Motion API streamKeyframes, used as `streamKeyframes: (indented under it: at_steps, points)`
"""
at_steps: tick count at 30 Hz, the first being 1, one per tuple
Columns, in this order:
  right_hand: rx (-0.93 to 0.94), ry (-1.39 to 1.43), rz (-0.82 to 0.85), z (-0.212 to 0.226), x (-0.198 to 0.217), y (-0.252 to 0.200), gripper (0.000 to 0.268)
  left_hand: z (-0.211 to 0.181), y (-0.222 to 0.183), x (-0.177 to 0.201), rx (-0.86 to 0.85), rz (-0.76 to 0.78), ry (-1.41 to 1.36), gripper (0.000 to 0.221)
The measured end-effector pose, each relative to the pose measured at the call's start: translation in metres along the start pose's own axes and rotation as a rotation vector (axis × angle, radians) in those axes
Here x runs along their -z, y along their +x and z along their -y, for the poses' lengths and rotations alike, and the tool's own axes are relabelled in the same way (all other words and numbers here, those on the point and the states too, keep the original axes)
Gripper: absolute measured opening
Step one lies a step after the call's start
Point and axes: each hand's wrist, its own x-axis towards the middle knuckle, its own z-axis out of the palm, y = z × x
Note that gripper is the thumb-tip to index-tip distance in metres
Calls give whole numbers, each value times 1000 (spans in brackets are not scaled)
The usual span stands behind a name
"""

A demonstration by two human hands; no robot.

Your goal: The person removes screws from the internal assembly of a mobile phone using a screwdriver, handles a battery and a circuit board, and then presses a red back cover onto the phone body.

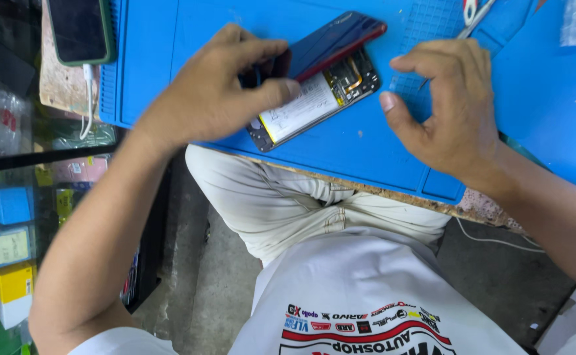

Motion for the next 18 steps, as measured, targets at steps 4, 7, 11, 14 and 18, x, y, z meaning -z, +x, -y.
streamKeyframes:
  at_steps: [4,7,11,14,18]
  points:
    - [-23,62,-4,-2,0,-1,35,4,10,14,-10,121,-25,51]
    - [-18,89,-21,-1,1,3,42,0,7,13,-29,115,-13,53]
    - [30,123,0,5,6,10,52,-2,-11,-1,-152,-27,104,65]
    - [59,111,62,10,10,17,65,-6,-24,-18,-266,-202,278,71]
    - [52,4,187,18,11,30,61,-15,-30,-29,-246,-251,426,76]
